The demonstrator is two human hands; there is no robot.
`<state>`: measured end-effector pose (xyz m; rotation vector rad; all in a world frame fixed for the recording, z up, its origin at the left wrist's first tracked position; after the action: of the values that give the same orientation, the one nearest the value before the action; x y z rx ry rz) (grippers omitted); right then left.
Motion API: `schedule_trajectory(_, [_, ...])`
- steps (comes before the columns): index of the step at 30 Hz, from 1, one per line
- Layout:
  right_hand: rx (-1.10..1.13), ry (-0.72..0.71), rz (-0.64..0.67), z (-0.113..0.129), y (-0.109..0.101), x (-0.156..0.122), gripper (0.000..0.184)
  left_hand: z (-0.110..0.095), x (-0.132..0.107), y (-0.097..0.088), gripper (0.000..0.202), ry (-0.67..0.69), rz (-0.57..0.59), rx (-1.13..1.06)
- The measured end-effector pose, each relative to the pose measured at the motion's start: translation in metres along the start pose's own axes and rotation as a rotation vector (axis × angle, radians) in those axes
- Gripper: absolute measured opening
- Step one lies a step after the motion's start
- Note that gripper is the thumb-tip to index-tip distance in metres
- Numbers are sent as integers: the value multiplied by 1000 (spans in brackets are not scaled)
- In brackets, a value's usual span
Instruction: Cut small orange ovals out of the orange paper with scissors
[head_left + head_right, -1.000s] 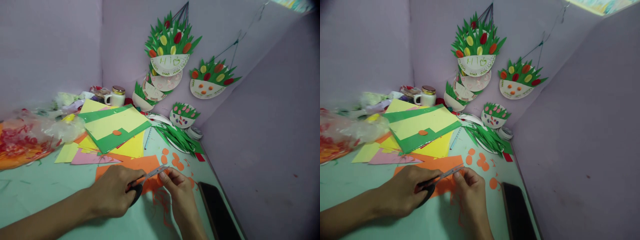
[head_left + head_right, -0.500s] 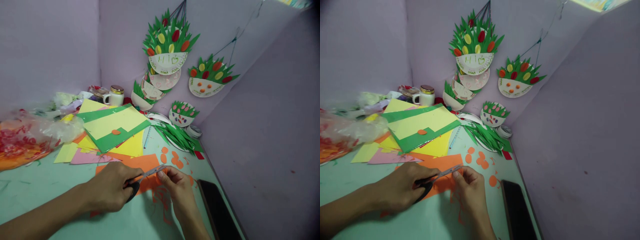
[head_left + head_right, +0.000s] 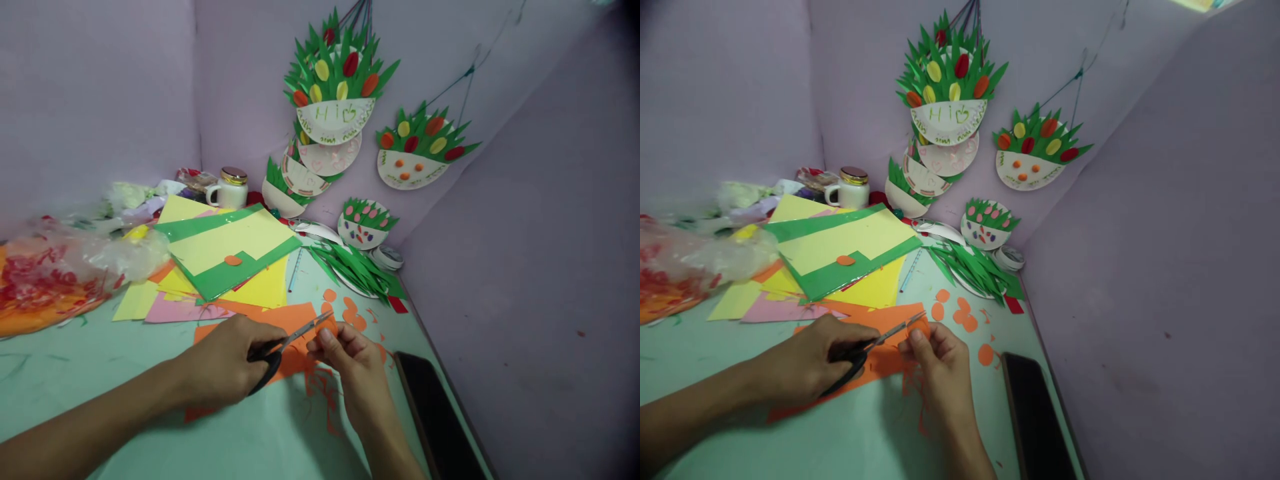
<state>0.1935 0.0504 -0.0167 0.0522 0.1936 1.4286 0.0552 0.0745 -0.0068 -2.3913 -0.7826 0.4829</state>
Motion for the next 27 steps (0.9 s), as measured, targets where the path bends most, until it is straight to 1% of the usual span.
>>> schedule_trajectory(4, [-6,-18,-7,-4,-5,1,22,5,2,1,20,-7,-12,-106])
schedule_trajectory(7, [-2,-31,-6,-5,-6,1,21,8,2,-8,20,-34,-71,-220])
schedule_trajectory(9, [12,-34,-13,-5,-6,0,21,8,1,-14,21,-60,-105,-255])
schedule_trajectory(11, [15,-37,-26,-4,-6,0,22,5,-1,-18,19,-91,-106,-180])
schedule_trajectory(13, [15,-35,-48,-4,-7,-1,23,0,-3,-19,15,-102,-95,-31])
schedule_trajectory(16, [11,1,-73,-7,-9,-1,24,-11,-4,-13,6,-64,-76,150])
schedule_trajectory(18, [-4,9,-58,-9,-9,-1,22,-15,-4,-10,4,-40,-85,221])
schedule_trajectory(20, [-9,-14,-22,-7,-6,0,20,-17,-5,-8,4,-26,-96,256])
schedule_trajectory(23, [11,-39,8,-5,-2,0,18,-16,-5,-3,8,-15,-61,266])
schedule_trajectory(27, [1,-40,32,-4,2,0,16,-14,-5,-2,21,-24,-37,276])
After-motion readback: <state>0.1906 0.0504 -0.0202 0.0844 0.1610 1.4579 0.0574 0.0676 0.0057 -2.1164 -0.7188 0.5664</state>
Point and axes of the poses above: each hand's wrist, its own x-axis towards the middle knuckle, its own y-axis out of the palm, z = x × y, the point moved 9 cm from there along x, towards the middle knuckle, and after that the axes turned 9 degrees about z, right-handed, at the moved point
